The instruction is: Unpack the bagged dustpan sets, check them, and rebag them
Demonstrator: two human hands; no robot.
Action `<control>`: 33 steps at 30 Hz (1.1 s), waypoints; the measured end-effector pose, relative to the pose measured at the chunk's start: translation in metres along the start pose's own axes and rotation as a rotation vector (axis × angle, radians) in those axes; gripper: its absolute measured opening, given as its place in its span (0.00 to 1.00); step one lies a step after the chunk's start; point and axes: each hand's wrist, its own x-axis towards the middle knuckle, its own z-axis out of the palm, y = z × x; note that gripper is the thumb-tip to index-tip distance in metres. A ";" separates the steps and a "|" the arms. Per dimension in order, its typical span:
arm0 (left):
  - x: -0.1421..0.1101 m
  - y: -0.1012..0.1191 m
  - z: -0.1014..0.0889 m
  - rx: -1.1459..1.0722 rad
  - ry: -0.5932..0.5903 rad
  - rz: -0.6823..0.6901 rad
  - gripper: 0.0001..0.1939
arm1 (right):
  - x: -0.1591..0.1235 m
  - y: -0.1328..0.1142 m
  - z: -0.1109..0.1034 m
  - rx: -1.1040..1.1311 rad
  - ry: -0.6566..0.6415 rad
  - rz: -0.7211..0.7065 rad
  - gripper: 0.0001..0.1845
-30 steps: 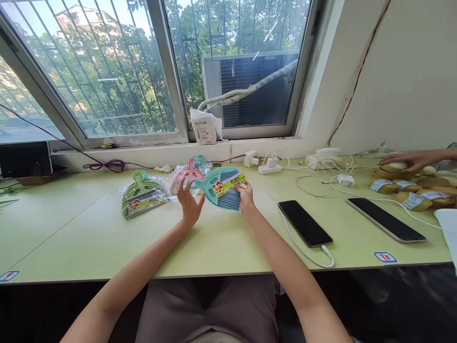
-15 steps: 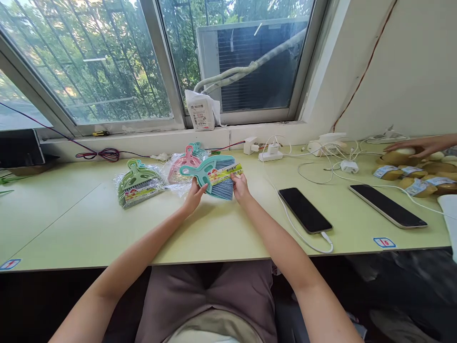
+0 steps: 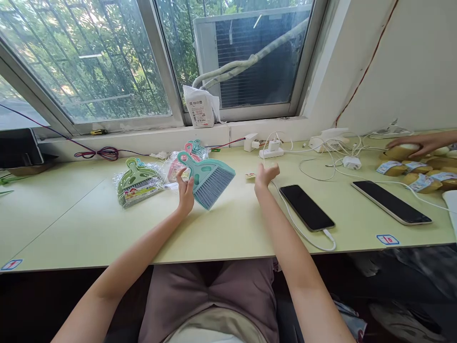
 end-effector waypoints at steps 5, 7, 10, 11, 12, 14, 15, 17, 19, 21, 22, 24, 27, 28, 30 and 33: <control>-0.003 0.003 0.000 0.054 -0.010 0.033 0.28 | -0.052 -0.046 0.004 -0.148 0.028 -0.348 0.20; -0.005 0.007 0.000 0.076 -0.023 0.068 0.29 | -0.078 -0.061 0.007 -0.076 -0.212 -0.505 0.14; -0.008 0.013 -0.002 0.120 -0.126 0.197 0.32 | -0.114 -0.066 0.015 -0.008 -0.539 -0.617 0.12; -0.009 0.015 -0.002 0.141 -0.165 0.252 0.33 | -0.124 -0.064 0.019 0.016 -0.600 -0.607 0.13; -0.009 0.016 -0.003 0.167 -0.197 0.302 0.33 | -0.132 -0.060 0.022 0.037 -0.636 -0.590 0.14; -0.010 0.018 -0.005 0.229 -0.235 0.370 0.34 | -0.143 -0.052 0.028 0.066 -0.659 -0.520 0.15; -0.009 0.019 -0.006 0.259 -0.243 0.381 0.33 | -0.145 -0.049 0.030 0.074 -0.649 -0.472 0.15; -0.008 0.021 -0.006 0.289 -0.256 0.368 0.30 | -0.143 -0.045 0.032 0.093 -0.617 -0.366 0.16; -0.008 0.022 -0.005 0.274 -0.270 0.323 0.28 | -0.137 -0.045 0.033 0.122 -0.593 -0.293 0.17; -0.007 0.024 -0.002 0.247 -0.293 0.276 0.28 | -0.129 -0.046 0.033 0.153 -0.595 -0.252 0.18; -0.006 0.024 -0.001 0.240 -0.312 0.258 0.27 | -0.125 -0.047 0.033 0.164 -0.607 -0.234 0.18; -0.003 0.024 -0.001 0.243 -0.341 0.231 0.26 | -0.117 -0.050 0.032 0.195 -0.653 -0.177 0.20; 0.010 0.016 -0.006 0.258 -0.279 0.167 0.24 | -0.107 -0.059 0.026 0.314 -0.795 -0.007 0.20; 0.017 0.012 -0.010 0.258 -0.224 0.139 0.23 | -0.103 -0.063 0.023 0.357 -0.843 0.048 0.20; 0.033 0.002 -0.018 0.240 -0.121 0.082 0.21 | -0.093 -0.071 0.016 0.401 -0.884 0.091 0.20; 0.052 -0.012 -0.027 0.190 -0.166 -0.046 0.18 | -0.069 -0.078 0.003 0.291 -0.723 -0.060 0.18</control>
